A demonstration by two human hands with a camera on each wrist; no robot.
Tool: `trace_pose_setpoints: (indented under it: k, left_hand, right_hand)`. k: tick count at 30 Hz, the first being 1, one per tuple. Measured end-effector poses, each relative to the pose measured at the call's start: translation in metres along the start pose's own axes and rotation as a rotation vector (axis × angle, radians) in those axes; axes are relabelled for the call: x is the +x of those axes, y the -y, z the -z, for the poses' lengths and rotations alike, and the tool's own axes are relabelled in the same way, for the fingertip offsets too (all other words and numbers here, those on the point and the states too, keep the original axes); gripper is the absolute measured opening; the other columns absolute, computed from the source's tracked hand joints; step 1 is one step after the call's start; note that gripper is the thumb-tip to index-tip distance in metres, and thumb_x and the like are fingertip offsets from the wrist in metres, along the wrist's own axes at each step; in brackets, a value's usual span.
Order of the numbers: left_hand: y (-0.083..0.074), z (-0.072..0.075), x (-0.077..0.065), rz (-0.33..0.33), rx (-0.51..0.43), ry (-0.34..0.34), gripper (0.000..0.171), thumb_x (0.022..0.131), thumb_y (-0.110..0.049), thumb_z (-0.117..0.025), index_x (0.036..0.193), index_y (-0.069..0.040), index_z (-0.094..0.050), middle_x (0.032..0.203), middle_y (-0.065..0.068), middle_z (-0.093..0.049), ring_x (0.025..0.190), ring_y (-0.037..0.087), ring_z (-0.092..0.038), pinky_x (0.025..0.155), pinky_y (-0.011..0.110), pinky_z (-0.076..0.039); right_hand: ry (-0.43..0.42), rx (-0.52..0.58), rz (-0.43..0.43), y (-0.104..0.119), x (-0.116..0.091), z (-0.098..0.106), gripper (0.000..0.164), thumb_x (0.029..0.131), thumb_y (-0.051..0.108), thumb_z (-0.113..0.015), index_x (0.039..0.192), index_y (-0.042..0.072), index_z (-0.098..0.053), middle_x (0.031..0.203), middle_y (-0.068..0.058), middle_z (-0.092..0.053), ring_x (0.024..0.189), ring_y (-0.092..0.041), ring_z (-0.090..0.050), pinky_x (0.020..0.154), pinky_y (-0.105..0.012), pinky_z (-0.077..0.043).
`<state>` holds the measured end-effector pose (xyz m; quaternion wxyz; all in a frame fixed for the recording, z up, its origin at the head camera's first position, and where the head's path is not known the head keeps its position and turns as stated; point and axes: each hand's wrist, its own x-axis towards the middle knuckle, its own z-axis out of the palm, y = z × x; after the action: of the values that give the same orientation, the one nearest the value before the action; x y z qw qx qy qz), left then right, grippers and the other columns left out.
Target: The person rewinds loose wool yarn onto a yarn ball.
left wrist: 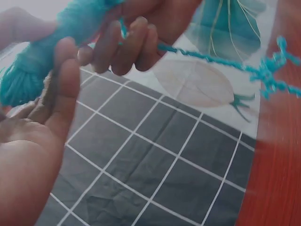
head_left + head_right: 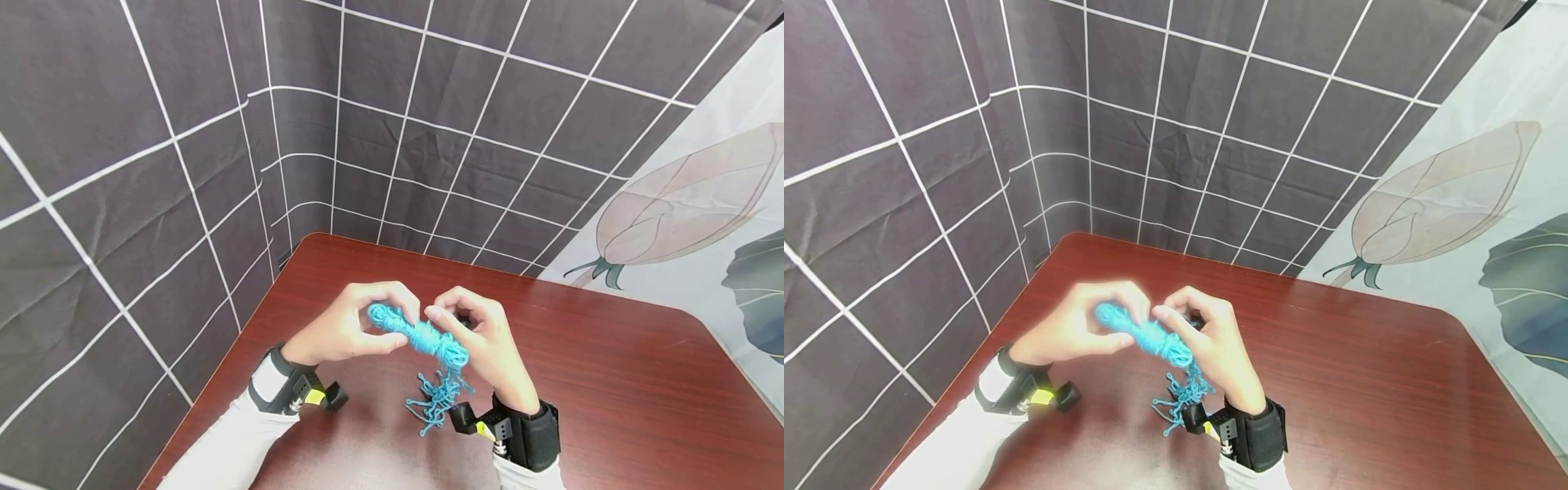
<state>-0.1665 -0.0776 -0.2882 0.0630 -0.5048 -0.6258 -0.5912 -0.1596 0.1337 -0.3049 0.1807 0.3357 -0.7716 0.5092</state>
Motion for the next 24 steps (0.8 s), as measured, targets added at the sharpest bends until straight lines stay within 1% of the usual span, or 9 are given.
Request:
trace_pose_setpoints:
  k: [3, 6, 8, 10, 14, 16, 18, 21, 24]
  left_hand:
    - [0.002, 0.000, 0.000, -0.033, -0.092, -0.092, 0.023, 0.070, 0.018, -0.065, 0.088, 0.005, -0.058, 0.089, 0.015, -0.058, 0.086, 0.026, -0.054, 0.068, 0.029, -0.054]
    - [0.010, 0.000, -0.001, -0.048, -0.120, -0.206, 0.025, 0.069, 0.019, -0.065, 0.088, 0.006, -0.058, 0.091, 0.017, -0.058, 0.087, 0.030, -0.053, 0.071, 0.028, -0.054]
    - [0.017, 0.001, -0.002, -0.041, -0.093, -0.276, 0.025, 0.070, 0.017, -0.067, 0.090, 0.004, -0.059, 0.093, 0.016, -0.058, 0.088, 0.030, -0.054, 0.072, 0.026, -0.054]
    - [0.019, 0.001, -0.002, -0.023, -0.044, -0.334, 0.024, 0.071, 0.014, -0.068, 0.092, 0.005, -0.059, 0.094, 0.017, -0.059, 0.087, 0.028, -0.055, 0.072, 0.026, -0.055]
    - [0.010, -0.001, 0.000, 0.006, 0.104, -0.412, 0.025, 0.071, 0.014, -0.068, 0.093, 0.007, -0.058, 0.095, 0.018, -0.059, 0.086, 0.023, -0.056, 0.071, 0.024, -0.054]
    - [0.006, -0.002, 0.001, 0.003, 0.198, -0.425, 0.024, 0.070, 0.012, -0.069, 0.092, 0.007, -0.059, 0.094, 0.017, -0.059, 0.087, 0.021, -0.056, 0.072, 0.026, -0.053]
    - [0.002, -0.003, 0.002, 0.005, 0.284, -0.414, 0.024, 0.070, 0.011, -0.070, 0.091, 0.006, -0.061, 0.094, 0.016, -0.060, 0.089, 0.019, -0.055, 0.074, 0.030, -0.052]
    - [0.002, -0.004, 0.002, 0.028, 0.373, -0.347, 0.021, 0.071, 0.006, -0.070, 0.090, 0.002, -0.063, 0.093, 0.013, -0.061, 0.089, 0.017, -0.054, 0.076, 0.035, -0.052]
    - [0.002, -0.004, 0.002, 0.064, 0.402, -0.254, 0.018, 0.072, 0.003, -0.070, 0.088, -0.001, -0.063, 0.093, 0.010, -0.061, 0.088, 0.015, -0.055, 0.077, 0.036, -0.052]
  right_hand:
    - [0.028, 0.000, -0.012, 0.000, 0.000, -0.002, 0.013, 0.084, -0.004, -0.060, 0.087, 0.008, -0.065, 0.068, 0.000, -0.057, 0.059, -0.012, -0.050, 0.051, -0.026, -0.043]
    - [0.046, -0.016, -0.010, 0.000, 0.001, -0.004, 0.015, 0.084, -0.006, -0.057, 0.088, 0.007, -0.065, 0.062, 0.001, -0.049, 0.056, -0.011, -0.044, 0.050, -0.026, -0.040]
    - [0.052, -0.027, -0.011, 0.001, 0.002, -0.005, 0.013, 0.085, -0.005, -0.057, 0.087, 0.005, -0.065, 0.059, 0.001, -0.044, 0.052, -0.011, -0.040, 0.047, -0.027, -0.037]
    - [0.062, -0.034, -0.012, 0.001, 0.002, -0.006, 0.009, 0.086, -0.001, -0.059, 0.087, 0.005, -0.066, 0.055, 0.001, -0.041, 0.048, -0.010, -0.038, 0.044, -0.025, -0.035]
    - [0.088, -0.045, -0.024, 0.002, 0.002, -0.007, 0.009, 0.088, 0.006, -0.059, 0.086, 0.012, -0.066, 0.054, 0.003, -0.041, 0.045, -0.009, -0.038, 0.040, -0.024, -0.034]
    - [0.092, -0.048, -0.023, 0.001, 0.001, -0.006, 0.010, 0.089, 0.008, -0.058, 0.086, 0.015, -0.065, 0.054, 0.004, -0.041, 0.045, -0.008, -0.037, 0.040, -0.025, -0.034]
    - [0.078, -0.055, -0.021, 0.001, 0.001, -0.005, 0.010, 0.088, 0.008, -0.059, 0.086, 0.015, -0.065, 0.054, 0.004, -0.041, 0.046, -0.009, -0.038, 0.041, -0.027, -0.034]
    - [0.050, -0.062, -0.019, 0.001, 0.000, -0.003, 0.008, 0.087, 0.006, -0.060, 0.085, 0.012, -0.065, 0.059, 0.003, -0.046, 0.050, -0.010, -0.039, 0.043, -0.028, -0.035]
    - [0.021, -0.070, -0.037, 0.001, 0.000, -0.001, 0.005, 0.086, 0.007, -0.062, 0.086, 0.011, -0.065, 0.066, 0.001, -0.053, 0.053, -0.011, -0.042, 0.046, -0.026, -0.037]
